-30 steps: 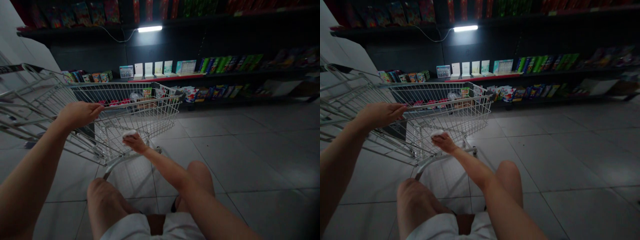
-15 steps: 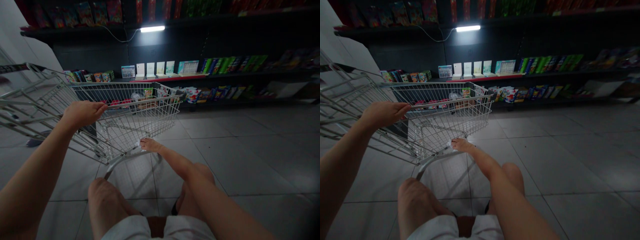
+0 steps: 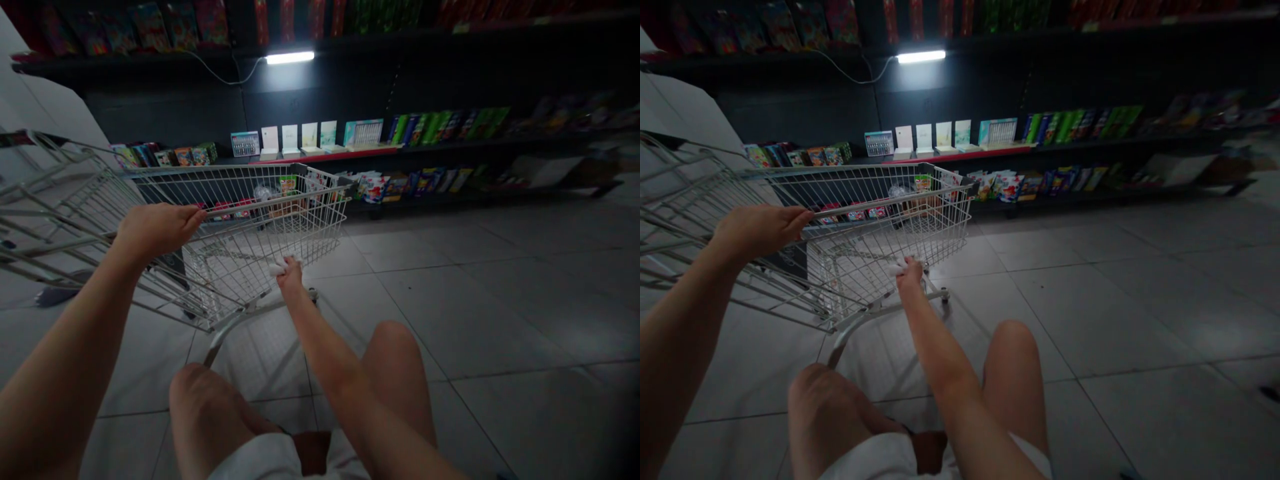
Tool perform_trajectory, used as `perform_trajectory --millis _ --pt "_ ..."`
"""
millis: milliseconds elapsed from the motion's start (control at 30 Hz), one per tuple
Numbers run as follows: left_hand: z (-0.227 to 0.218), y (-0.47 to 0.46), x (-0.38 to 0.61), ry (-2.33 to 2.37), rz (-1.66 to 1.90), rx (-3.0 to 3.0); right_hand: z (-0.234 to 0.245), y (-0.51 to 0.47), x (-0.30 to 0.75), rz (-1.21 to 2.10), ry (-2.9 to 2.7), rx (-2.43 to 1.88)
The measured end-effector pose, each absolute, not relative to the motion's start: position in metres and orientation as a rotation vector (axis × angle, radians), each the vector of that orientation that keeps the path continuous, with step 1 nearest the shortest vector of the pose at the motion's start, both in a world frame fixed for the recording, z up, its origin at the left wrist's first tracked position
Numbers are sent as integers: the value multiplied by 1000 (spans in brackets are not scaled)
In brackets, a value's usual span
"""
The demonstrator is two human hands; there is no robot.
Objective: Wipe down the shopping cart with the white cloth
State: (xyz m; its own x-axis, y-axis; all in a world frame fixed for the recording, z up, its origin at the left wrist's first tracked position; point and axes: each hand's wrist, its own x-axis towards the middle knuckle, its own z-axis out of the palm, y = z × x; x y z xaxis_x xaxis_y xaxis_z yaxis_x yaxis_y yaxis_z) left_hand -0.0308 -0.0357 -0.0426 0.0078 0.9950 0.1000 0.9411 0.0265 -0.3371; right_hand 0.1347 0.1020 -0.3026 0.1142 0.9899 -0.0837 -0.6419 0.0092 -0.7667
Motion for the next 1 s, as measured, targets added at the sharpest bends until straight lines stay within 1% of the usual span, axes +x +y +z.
perform_trajectory --millis 67,100,200,267,300,367,433,533,600,667,700,767,833,900,933,1000 --pt "-43 -38 -30 -1962 261 -1968 -260 106 132 1278 -582 -744" --pt "-43 -39 -30 -1937 267 -1961 -237 108 130 1171 -644 -720" --pt "-42 -43 -30 -1877 293 -1951 -176 106 127 652 -1076 -672" --pt "-42 -45 -30 -1866 303 -1937 -157 102 127 267 -1424 -677" --pt "-42 -46 -31 -1867 300 -1931 -157 99 129 130 -1557 -686" --pt "-43 -47 -33 -1858 285 -1934 -177 94 135 -37 -1747 -720" --pt "-44 -47 -36 -1845 264 -1939 -216 89 145 -48 -1903 -800" --pt "-46 -47 -39 -1853 244 -1934 -286 78 164 160 -2129 -1016" --pt "-47 -47 -41 -1864 244 -1942 -321 69 175 286 -2185 -1138" --pt "-46 -47 -42 -1869 250 -1952 -334 65 186 329 -2159 -1194" --pt "-46 -47 -43 -1873 258 -1955 -330 66 192 328 -2135 -1207" --pt "-46 -48 -45 -1882 278 -1948 -300 73 203 293 -2024 -1246" --pt "-47 -49 -46 -1862 295 -1934 -248 88 214 205 -1830 -1221" --pt "-48 -51 -47 -1828 303 -1916 -185 103 220 133 -1621 -998" --pt "-48 -52 -48 -1811 305 -1909 -156 110 220 175 -1641 -896" --pt "-49 -55 -48 -1786 310 -1899 -106 119 213 436 -1864 -808"
